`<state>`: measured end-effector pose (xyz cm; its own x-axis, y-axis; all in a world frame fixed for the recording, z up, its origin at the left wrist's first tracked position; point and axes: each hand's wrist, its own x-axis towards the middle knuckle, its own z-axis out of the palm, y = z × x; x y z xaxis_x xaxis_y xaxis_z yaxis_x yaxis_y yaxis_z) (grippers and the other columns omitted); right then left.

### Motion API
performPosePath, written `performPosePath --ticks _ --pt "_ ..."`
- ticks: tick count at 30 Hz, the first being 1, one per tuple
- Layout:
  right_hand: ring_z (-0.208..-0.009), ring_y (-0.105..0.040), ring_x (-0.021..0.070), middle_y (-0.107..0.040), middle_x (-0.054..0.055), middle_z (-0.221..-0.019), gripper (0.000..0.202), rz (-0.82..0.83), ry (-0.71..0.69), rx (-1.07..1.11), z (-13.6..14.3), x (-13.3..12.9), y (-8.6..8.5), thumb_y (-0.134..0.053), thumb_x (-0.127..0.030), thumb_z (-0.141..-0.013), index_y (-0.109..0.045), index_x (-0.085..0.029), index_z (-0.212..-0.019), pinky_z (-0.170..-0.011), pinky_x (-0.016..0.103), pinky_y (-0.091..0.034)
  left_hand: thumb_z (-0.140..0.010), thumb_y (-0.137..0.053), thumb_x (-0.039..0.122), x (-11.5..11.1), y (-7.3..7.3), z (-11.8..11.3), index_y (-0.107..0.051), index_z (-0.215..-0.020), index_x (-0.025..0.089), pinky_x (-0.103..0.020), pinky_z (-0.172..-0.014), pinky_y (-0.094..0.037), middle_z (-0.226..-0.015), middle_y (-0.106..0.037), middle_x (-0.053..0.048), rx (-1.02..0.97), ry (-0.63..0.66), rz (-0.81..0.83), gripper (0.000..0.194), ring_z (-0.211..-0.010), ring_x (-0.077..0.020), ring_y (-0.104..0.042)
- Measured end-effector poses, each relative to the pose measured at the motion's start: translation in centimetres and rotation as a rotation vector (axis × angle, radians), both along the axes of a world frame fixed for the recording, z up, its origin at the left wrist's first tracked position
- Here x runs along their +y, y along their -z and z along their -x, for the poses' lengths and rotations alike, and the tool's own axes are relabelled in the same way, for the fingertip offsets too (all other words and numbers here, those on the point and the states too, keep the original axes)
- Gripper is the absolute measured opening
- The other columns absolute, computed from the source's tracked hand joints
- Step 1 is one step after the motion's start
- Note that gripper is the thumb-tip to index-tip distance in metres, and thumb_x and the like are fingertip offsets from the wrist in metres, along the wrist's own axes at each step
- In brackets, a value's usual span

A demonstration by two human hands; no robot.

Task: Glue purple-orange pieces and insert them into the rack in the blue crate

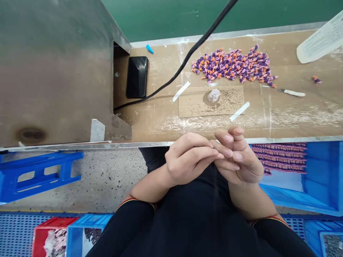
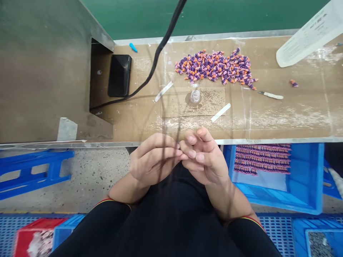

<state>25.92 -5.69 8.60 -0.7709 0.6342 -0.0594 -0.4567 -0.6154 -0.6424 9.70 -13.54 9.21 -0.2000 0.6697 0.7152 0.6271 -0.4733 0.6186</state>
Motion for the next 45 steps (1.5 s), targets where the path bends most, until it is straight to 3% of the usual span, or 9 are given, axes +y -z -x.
performPosePath --ticks 3,8,13,16,21,28,34,40,45 --pt "-0.064 -0.041 0.0126 -0.06 -0.002 -0.102 0.043 -0.136 0.054 -0.051 -0.1 -0.1 0.0 -0.09 -0.031 -0.092 -0.078 -0.052 -0.127 -0.035 0.016 -0.03 -0.103 -0.085 0.026 -0.1 0.1 -0.1 -0.076 -0.108 0.023 -0.022 -0.075 -0.073 -0.097 -0.081 0.0 0.011 -0.014 -0.008 0.01 -0.082 -0.0129 -0.081" --pt "-0.063 -0.05 0.0116 -0.068 0.0 -0.11 0.058 -0.403 0.289 -0.123 0.0 -0.9 -0.6 -0.084 -0.021 -0.09 -0.076 -0.05 -0.14 -0.04 0.02 -0.042 -0.099 -0.087 0.018 -0.4 0.2 0.2 -0.078 -0.109 0.017 -0.022 -0.082 -0.073 -0.1 -0.081 -0.002 0.039 0.056 -0.021 0.014 -0.087 -0.0129 -0.082" --pt "-0.064 -0.057 0.0127 -0.072 0.0 -0.114 0.076 -0.539 0.446 -0.322 -0.4 -1.3 -1.3 -0.092 -0.015 -0.076 -0.072 -0.047 -0.142 -0.047 0.028 -0.055 -0.1 -0.086 0.017 -0.8 -0.2 0.5 -0.077 -0.113 0.016 -0.022 -0.086 -0.074 -0.107 -0.087 -0.005 0.041 0.113 0.05 0.016 -0.093 -0.0145 -0.086" --pt "-0.066 -0.061 0.0126 -0.073 0.001 -0.121 0.084 -0.548 0.487 -0.353 -0.6 -1.2 -1.4 -0.096 -0.015 -0.074 -0.068 -0.047 -0.146 -0.051 0.031 -0.06 -0.1 -0.086 0.016 -1.0 -0.4 0.5 -0.077 -0.116 0.017 -0.024 -0.086 -0.075 -0.11 -0.088 -0.006 0.014 0.126 0.098 0.019 -0.094 -0.0161 -0.087" --pt "-0.062 -0.067 0.0108 -0.075 -0.003 -0.128 0.084 -0.54 0.525 -0.333 -0.4 -1.5 -1.5 -0.09 -0.015 -0.088 -0.062 -0.058 -0.154 -0.054 0.032 -0.065 -0.098 -0.086 0.013 -0.7 -0.1 0.6 -0.076 -0.115 0.016 -0.023 -0.085 -0.075 -0.107 -0.088 -0.008 -0.011 0.146 0.062 0.02 -0.092 -0.0171 -0.088" --pt "-0.062 -0.074 0.0111 -0.076 -0.003 -0.124 0.078 -0.408 0.497 -0.361 -0.2 -2.1 -1.9 -0.091 -0.021 -0.095 -0.06 -0.058 -0.157 -0.047 0.025 -0.058 -0.098 -0.081 0.011 -0.6 0.0 0.7 -0.077 -0.116 0.015 -0.023 -0.081 -0.075 -0.106 -0.089 -0.009 -0.039 0.158 0.031 0.019 -0.089 -0.0169 -0.088" --pt "-0.063 -0.076 0.0113 -0.078 -0.005 -0.122 0.076 -0.451 0.509 -0.379 0.1 -2.2 -2.0 -0.087 -0.017 -0.098 -0.06 -0.062 -0.154 -0.045 0.023 -0.055 -0.104 -0.08 0.024 -0.9 -0.6 0.7 -0.077 -0.113 0.017 -0.023 -0.08 -0.075 -0.104 -0.089 -0.006 -0.058 0.104 0.065 0.012 -0.089 -0.0173 -0.088" --pt "-0.073 -0.082 0.019 -0.076 -0.01 -0.13 0.094 -0.436 0.496 -0.449 -0.4 -2.8 -1.3 -0.095 -0.029 -0.09 -0.048 -0.081 -0.152 -0.05 0.032 -0.061 -0.101 -0.085 0.024 -0.7 -0.1 0.7 -0.078 -0.111 0.017 -0.022 -0.08 -0.075 -0.102 -0.089 -0.006 -0.105 0.101 0.052 0.014 -0.086 -0.0163 -0.087" --pt "-0.068 -0.076 0.0136 -0.074 -0.011 -0.131 0.093 -0.473 0.482 -0.4 -0.3 -2.8 -0.8 -0.089 -0.027 -0.094 -0.045 -0.085 -0.152 -0.061 0.034 -0.067 -0.097 -0.088 0.022 -0.4 0.5 0.4 -0.078 -0.11 0.017 -0.02 -0.074 -0.074 -0.1 -0.087 -0.005 -0.112 0.134 -0.028 0.017 -0.082 -0.0153 -0.086"
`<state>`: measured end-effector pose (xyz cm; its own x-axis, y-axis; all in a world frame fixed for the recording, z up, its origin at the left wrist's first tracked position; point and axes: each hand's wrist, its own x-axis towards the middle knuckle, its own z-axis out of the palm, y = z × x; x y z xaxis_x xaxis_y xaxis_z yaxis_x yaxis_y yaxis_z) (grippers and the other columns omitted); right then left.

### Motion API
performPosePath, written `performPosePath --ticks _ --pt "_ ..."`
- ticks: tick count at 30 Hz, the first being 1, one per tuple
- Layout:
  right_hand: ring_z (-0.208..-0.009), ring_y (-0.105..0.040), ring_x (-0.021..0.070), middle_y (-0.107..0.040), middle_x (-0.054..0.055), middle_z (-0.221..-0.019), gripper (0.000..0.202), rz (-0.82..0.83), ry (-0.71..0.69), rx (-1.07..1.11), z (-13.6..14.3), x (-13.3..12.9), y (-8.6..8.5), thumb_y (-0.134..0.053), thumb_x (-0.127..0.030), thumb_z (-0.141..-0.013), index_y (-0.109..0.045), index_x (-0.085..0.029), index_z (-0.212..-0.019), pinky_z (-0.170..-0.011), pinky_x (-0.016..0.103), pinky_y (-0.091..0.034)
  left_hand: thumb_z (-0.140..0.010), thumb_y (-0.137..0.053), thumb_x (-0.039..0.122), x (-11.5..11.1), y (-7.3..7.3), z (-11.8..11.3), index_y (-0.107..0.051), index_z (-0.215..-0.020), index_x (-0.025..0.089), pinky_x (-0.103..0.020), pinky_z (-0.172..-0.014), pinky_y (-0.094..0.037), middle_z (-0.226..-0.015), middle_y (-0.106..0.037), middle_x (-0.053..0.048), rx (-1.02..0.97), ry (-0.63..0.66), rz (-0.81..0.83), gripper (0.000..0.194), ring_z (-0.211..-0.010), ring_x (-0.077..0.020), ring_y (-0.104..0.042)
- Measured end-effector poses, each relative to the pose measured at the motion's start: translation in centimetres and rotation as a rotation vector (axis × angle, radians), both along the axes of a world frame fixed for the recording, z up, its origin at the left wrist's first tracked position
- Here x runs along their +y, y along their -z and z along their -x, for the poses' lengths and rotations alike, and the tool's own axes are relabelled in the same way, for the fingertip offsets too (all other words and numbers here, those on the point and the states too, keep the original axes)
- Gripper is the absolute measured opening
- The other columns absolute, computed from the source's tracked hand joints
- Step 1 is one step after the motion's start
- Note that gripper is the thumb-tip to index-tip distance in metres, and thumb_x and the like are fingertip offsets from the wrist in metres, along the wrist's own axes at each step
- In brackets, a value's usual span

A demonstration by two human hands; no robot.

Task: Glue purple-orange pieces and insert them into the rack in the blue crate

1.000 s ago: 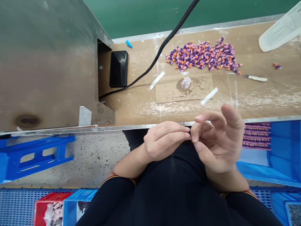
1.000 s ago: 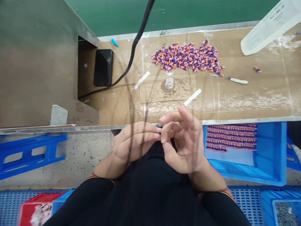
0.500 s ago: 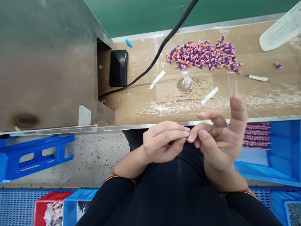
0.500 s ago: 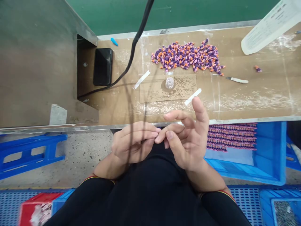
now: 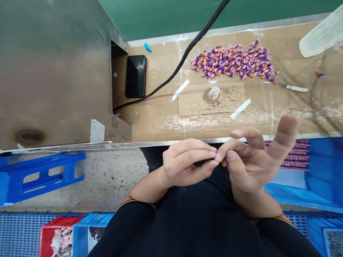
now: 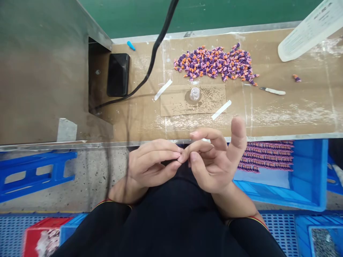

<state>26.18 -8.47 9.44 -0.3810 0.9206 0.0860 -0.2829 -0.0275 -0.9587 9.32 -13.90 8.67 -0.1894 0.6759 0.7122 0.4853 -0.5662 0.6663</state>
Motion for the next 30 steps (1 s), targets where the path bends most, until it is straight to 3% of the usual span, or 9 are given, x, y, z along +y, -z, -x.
performPosePath --ticks 4,8,11,17,22,26,30 --pt "-0.061 -0.068 0.0101 -0.073 -0.007 -0.126 0.091 -0.044 0.017 0.056 0.3 0.3 0.4 -0.088 -0.02 -0.094 -0.052 -0.074 -0.157 -0.067 0.034 -0.07 -0.099 -0.088 0.022 0.1 0.3 -0.5 -0.077 -0.109 0.014 -0.02 -0.08 -0.074 -0.099 -0.087 -0.006 0.009 0.007 -0.037 0.017 -0.082 -0.0148 -0.086" --pt "-0.056 -0.059 0.0087 -0.074 -0.003 -0.121 0.083 -0.075 -0.011 0.118 0.6 0.5 0.9 -0.085 -0.023 -0.096 -0.055 -0.061 -0.163 -0.057 0.03 -0.064 -0.099 -0.088 0.02 0.1 0.2 -0.5 -0.076 -0.108 0.011 -0.021 -0.084 -0.075 -0.1 -0.087 -0.008 0.008 0.037 -0.045 0.018 -0.085 -0.0155 -0.087" --pt "-0.055 -0.056 0.0082 -0.074 -0.002 -0.12 0.082 -0.073 -0.049 0.172 0.6 0.5 1.1 -0.082 -0.022 -0.098 -0.055 -0.059 -0.165 -0.054 0.028 -0.061 -0.097 -0.09 0.017 -0.1 0.0 -0.4 -0.076 -0.108 0.01 -0.023 -0.083 -0.076 -0.1 -0.087 -0.009 0.021 0.059 -0.03 0.02 -0.086 -0.0165 -0.087" --pt "-0.063 -0.055 0.012 -0.075 -0.002 -0.12 0.081 0.252 -0.225 0.23 -0.1 1.2 1.1 -0.093 -0.035 -0.088 -0.061 -0.058 -0.159 -0.064 0.033 -0.064 -0.098 -0.089 0.018 -0.5 -0.4 -0.2 -0.074 -0.11 0.015 -0.023 -0.082 -0.076 -0.102 -0.087 -0.004 0.079 0.01 0.011 0.02 -0.086 -0.0149 -0.086" --pt "-0.069 -0.048 0.0119 -0.076 -0.002 -0.119 0.075 0.584 -0.337 0.326 0.1 2.1 0.6 -0.097 -0.042 -0.075 -0.075 -0.047 -0.147 -0.058 0.022 -0.059 -0.101 -0.087 0.023 -0.4 -0.6 -0.4 -0.075 -0.11 0.015 -0.022 -0.081 -0.074 -0.102 -0.085 -0.005 0.105 -0.08 0.037 0.017 -0.09 -0.0141 -0.085" --pt "-0.077 -0.053 0.0088 -0.075 -0.002 -0.123 0.068 0.738 -0.389 0.378 0.1 2.1 0.3 -0.095 -0.031 -0.081 -0.076 -0.043 -0.145 -0.055 0.01 -0.052 -0.103 -0.082 0.017 0.1 -0.3 -0.8 -0.075 -0.107 0.014 -0.02 -0.086 -0.073 -0.1 -0.084 -0.006 0.055 -0.147 0.039 0.009 -0.091 -0.0126 -0.084" --pt "-0.086 -0.063 0.0053 -0.075 -0.002 -0.125 0.057 0.803 -0.384 0.386 -0.1 1.9 0.4 -0.095 -0.033 -0.089 -0.077 -0.043 -0.142 -0.051 0.003 -0.047 -0.102 -0.082 0.016 0.2 -0.4 -1.0 -0.076 -0.11 0.018 -0.021 -0.086 -0.072 -0.105 -0.085 -0.003 0.082 -0.214 0.083 0.01 -0.09 -0.0116 -0.084"
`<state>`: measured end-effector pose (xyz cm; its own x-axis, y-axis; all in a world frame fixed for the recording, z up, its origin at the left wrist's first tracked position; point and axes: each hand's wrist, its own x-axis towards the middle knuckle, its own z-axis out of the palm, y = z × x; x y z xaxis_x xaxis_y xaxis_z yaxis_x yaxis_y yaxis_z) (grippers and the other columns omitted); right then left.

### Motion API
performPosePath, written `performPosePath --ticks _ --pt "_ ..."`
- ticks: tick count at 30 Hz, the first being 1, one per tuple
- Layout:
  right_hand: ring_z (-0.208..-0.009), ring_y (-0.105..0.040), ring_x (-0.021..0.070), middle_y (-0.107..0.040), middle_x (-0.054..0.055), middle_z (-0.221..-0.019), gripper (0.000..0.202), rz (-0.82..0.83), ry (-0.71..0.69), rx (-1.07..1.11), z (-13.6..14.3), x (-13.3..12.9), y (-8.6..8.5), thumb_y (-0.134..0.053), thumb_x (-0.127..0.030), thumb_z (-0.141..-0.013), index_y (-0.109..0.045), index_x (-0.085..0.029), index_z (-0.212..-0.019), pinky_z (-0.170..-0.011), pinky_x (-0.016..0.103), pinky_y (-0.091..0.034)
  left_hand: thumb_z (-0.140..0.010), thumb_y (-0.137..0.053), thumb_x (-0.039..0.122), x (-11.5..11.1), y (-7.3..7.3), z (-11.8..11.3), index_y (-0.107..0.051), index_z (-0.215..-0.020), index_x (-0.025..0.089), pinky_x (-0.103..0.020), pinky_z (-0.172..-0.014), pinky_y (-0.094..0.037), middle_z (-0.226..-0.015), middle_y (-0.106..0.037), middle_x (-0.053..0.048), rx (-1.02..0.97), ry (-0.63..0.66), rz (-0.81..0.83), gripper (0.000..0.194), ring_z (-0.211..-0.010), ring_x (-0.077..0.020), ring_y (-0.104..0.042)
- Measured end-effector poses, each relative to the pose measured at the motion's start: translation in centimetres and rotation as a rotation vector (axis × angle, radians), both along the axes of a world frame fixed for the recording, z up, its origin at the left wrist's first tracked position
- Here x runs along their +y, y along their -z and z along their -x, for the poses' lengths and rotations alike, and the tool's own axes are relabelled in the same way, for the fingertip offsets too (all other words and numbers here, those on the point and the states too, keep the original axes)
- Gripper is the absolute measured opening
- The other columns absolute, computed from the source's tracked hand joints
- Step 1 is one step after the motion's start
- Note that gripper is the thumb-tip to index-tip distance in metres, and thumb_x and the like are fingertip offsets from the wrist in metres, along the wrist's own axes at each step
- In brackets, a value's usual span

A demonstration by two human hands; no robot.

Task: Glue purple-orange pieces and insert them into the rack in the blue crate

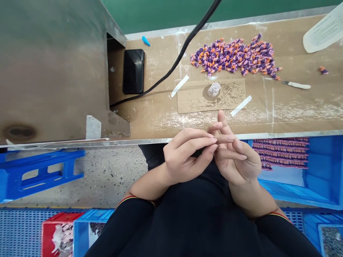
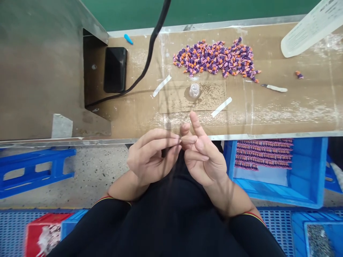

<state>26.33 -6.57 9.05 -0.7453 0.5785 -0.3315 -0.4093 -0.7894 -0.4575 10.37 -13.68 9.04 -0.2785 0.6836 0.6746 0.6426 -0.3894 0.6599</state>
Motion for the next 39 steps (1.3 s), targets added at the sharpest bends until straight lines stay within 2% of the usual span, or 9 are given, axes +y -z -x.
performPosePath --ticks 5,8,13,19,24,29,32,35,39 --pt "-0.088 -0.072 0.0031 -0.076 -0.006 -0.114 0.047 0.042 0.036 -0.049 0.3 -0.4 -0.1 -0.1 -0.033 -0.087 -0.082 -0.041 -0.129 -0.056 0.001 -0.053 -0.099 -0.084 0.011 0.1 -0.2 -0.1 -0.076 -0.114 0.016 -0.019 -0.092 -0.072 -0.11 -0.087 -0.004 -0.015 0.033 -0.005 0.017 -0.098 -0.013 -0.086" --pt "-0.08 -0.072 0.0021 -0.078 -0.008 -0.104 0.04 0.086 0.038 -0.057 0.6 -0.5 -0.4 -0.1 -0.031 -0.087 -0.084 -0.039 -0.123 -0.059 0.0 -0.056 -0.099 -0.084 0.01 0.2 -0.2 -0.2 -0.077 -0.115 0.014 -0.017 -0.095 -0.07 -0.111 -0.088 -0.006 -0.013 0.033 -0.004 0.018 -0.1 -0.0126 -0.086" --pt "-0.075 -0.072 -0.0002 -0.076 -0.011 -0.09 0.036 0.174 0.02 0.0 0.8 -0.5 -0.9 -0.102 -0.028 -0.088 -0.084 -0.036 -0.117 -0.056 -0.004 -0.052 -0.1 -0.083 0.011 0.4 0.0 -0.6 -0.077 -0.115 0.015 -0.017 -0.092 -0.071 -0.11 -0.089 -0.006 -0.063 0.029 -0.022 0.016 -0.096 -0.0129 -0.087" --pt "-0.079 -0.075 -0.0005 -0.078 -0.011 -0.093 0.037 0.206 0.03 -0.019 0.8 -0.4 -1.2 -0.105 -0.025 -0.084 -0.083 -0.035 -0.112 -0.055 -0.005 -0.052 -0.1 -0.084 0.014 0.3 -0.3 -0.7 -0.078 -0.115 0.016 -0.016 -0.088 -0.07 -0.105 -0.09 -0.004 -0.037 -0.016 0.005 0.017 -0.089 -0.0131 -0.087" --pt "-0.08 -0.076 0.0021 -0.077 -0.01 -0.098 0.042 0.076 0.094 -0.138 0.8 -0.6 -0.9 -0.107 -0.028 -0.079 -0.084 -0.037 -0.113 -0.05 0.0 -0.052 -0.102 -0.081 0.015 0.0 -1.2 -0.4 -0.077 -0.115 0.019 -0.017 -0.085 -0.071 -0.103 -0.09 -0.001 -0.004 -0.015 0.038 0.015 -0.088 -0.0126 -0.087" --pt "-0.071 -0.073 0.0043 -0.071 -0.009 -0.093 0.044 -0.153 0.252 -0.256 1.1 -1.1 -0.5 -0.107 -0.028 -0.078 -0.082 -0.041 -0.113 -0.041 0.006 -0.046 -0.104 -0.079 0.016 -0.5 -2.1 -0.3 -0.078 -0.112 0.024 -0.022 -0.083 -0.075 -0.102 -0.09 -0.001 0.051 -0.046 0.143 0.012 -0.085 -0.0161 -0.088" --pt "-0.058 -0.064 0.0036 -0.07 -0.01 -0.091 0.043 -0.303 0.339 -0.319 1.4 -1.4 -0.7 -0.103 -0.024 -0.082 -0.079 -0.042 -0.114 -0.042 0.01 -0.049 -0.103 -0.079 0.016 -0.5 -2.1 -0.2 -0.077 -0.113 0.026 -0.024 -0.079 -0.076 -0.102 -0.09 0.001 0.086 -0.066 0.118 0.014 -0.081 -0.0164 -0.088" --pt "-0.048 -0.054 0.0013 -0.068 -0.011 -0.089 0.043 -0.423 0.429 -0.361 1.7 -1.7 -0.9 -0.101 -0.02 -0.084 -0.077 -0.04 -0.113 -0.047 0.014 -0.056 -0.098 -0.08 0.011 -0.4 -1.9 -0.1 -0.076 -0.114 0.022 -0.021 -0.082 -0.075 -0.102 -0.09 0.0 0.154 -0.077 0.063 0.019 -0.085 -0.0154 -0.088" --pt "-0.048 -0.055 0.0034 -0.065 -0.01 -0.089 0.042 -0.497 0.512 -0.422 1.9 -2.1 -1.0 -0.102 -0.024 -0.084 -0.074 -0.039 -0.112 -0.043 0.017 -0.053 -0.102 -0.077 0.014 -0.2 -1.5 -0.2 -0.075 -0.11 0.019 -0.019 -0.083 -0.073 -0.097 -0.089 0.001 0.226 -0.116 0.049 0.009 -0.082 -0.013 -0.086"
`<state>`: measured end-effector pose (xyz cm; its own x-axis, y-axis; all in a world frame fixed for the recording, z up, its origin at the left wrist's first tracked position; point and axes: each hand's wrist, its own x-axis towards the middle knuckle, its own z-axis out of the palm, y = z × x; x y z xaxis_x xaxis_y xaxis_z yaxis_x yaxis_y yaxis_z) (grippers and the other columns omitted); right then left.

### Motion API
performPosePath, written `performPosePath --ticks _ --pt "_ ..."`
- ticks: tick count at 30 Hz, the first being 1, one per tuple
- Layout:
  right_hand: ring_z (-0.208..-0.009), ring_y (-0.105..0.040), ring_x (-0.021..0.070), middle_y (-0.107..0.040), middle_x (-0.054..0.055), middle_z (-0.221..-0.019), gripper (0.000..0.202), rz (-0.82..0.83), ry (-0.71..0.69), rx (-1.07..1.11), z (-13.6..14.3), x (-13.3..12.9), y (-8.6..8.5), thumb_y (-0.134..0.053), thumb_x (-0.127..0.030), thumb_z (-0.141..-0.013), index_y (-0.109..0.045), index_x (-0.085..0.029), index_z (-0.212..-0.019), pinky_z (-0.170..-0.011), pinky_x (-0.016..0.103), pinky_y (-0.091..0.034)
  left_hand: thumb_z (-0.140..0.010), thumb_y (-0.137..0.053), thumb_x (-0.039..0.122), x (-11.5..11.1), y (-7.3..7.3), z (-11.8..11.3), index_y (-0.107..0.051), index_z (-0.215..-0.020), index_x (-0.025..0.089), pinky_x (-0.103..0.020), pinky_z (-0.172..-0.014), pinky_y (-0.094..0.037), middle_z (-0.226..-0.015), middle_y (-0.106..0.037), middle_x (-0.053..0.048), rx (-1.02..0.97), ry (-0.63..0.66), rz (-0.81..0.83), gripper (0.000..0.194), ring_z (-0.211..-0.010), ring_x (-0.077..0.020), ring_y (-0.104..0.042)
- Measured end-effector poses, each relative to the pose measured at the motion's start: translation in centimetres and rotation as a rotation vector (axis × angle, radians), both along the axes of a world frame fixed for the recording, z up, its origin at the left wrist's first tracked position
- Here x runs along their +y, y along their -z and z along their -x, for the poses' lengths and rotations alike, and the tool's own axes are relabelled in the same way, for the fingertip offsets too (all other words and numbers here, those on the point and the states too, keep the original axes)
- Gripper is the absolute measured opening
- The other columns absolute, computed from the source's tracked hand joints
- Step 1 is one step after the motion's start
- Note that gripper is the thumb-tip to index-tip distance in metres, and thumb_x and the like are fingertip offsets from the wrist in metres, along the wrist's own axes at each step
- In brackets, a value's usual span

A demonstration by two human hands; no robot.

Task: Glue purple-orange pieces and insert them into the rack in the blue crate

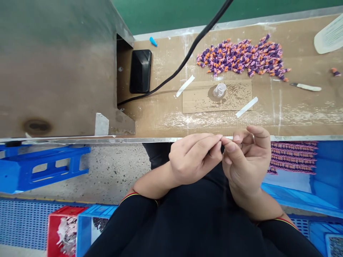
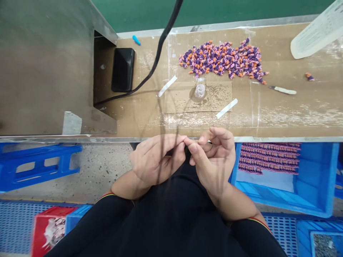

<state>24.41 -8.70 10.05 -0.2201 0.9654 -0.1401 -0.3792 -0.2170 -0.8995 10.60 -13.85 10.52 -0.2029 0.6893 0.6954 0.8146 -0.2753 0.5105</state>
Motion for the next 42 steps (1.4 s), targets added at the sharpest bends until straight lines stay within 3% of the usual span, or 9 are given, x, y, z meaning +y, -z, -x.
performPosePath --ticks 7,12,17,25,30,39,42 --pt "-0.047 -0.055 0.0031 -0.063 -0.011 -0.086 0.043 -0.002 -0.018 -0.016 0.1 0.4 0.2 -0.102 -0.023 -0.082 -0.075 -0.038 -0.112 -0.048 0.019 -0.058 -0.103 -0.076 0.014 0.1 0.7 -0.5 -0.075 -0.111 0.015 -0.018 -0.087 -0.072 -0.094 -0.087 -0.002 0.0 -0.008 -0.05 0.008 -0.083 -0.0123 -0.085" --pt "-0.045 -0.051 0.0039 -0.064 -0.012 -0.083 0.043 0.031 -0.014 -0.039 0.1 0.6 0.3 -0.103 -0.023 -0.079 -0.077 -0.037 -0.11 -0.042 0.019 -0.053 -0.107 -0.072 0.018 0.0 0.7 -0.4 -0.075 -0.11 0.018 -0.019 -0.082 -0.072 -0.094 -0.088 -0.001 0.038 -0.025 0.009 0.004 -0.079 -0.0126 -0.084" --pt "-0.044 -0.051 0.0031 -0.063 -0.012 -0.083 0.043 0.066 -0.05 -0.036 -0.1 0.8 0.4 -0.102 -0.021 -0.078 -0.078 -0.037 -0.11 -0.043 0.018 -0.052 -0.106 -0.074 0.016 0.2 1.3 -0.6 -0.074 -0.113 0.015 -0.018 -0.088 -0.071 -0.095 -0.087 -0.003 -0.033 0.001 -0.061 0.008 -0.084 -0.0131 -0.085" --pt "-0.045 -0.048 0.0024 -0.063 -0.012 -0.082 0.043 0.121 -0.094 0.003 -0.3 1.1 0.5 -0.102 -0.021 -0.078 -0.078 -0.036 -0.111 -0.042 0.015 -0.048 -0.105 -0.075 0.016 -0.2 0.2 -0.3 -0.075 -0.11 0.017 -0.018 -0.085 -0.071 -0.096 -0.088 -0.001 0.019 -0.003 0.039 0.005 -0.08 -0.0123 -0.085" --pt "-0.046 -0.05 0.003 -0.065 -0.012 -0.081 0.042 0.162 -0.108 0.019 -0.2 1.2 0.4 -0.104 -0.024 -0.075 -0.08 -0.036 -0.107 -0.045 0.015 -0.051 -0.106 -0.072 0.015 0.2 0.6 -0.3 -0.075 -0.107 0.018 -0.017 -0.086 -0.071 -0.093 -0.087 0.001 -0.003 -0.015 -0.011 0.005 -0.08 -0.0115 -0.084" --pt "-0.066 -0.065 0.0069 -0.063 -0.009 -0.08 0.047 0.418 -0.316 0.161 -0.8 2.2 1.1 -0.11 -0.039 -0.072 -0.078 -0.036 -0.106 -0.044 0.007 -0.047 -0.105 -0.076 0.017 0.1 0.9 -0.5 -0.076 -0.116 0.019 -0.022 -0.084 -0.075 -0.103 -0.09 -0.001 -0.025 0.002 -0.01 0.011 -0.085 -0.0149 -0.087" --pt "-0.065 -0.063 0.0047 -0.061 -0.01 -0.077 0.044 0.448 -0.339 0.207 -0.7 2.4 0.9 -0.111 -0.04 -0.073 -0.079 -0.035 -0.103 -0.047 0.003 -0.048 -0.105 -0.076 0.017 0.3 1.3 -0.7 -0.076 -0.116 0.018 -0.022 -0.084 -0.075 -0.103 -0.089 -0.001 -0.029 -0.013 -0.065 0.01 -0.084 -0.0141 -0.087"
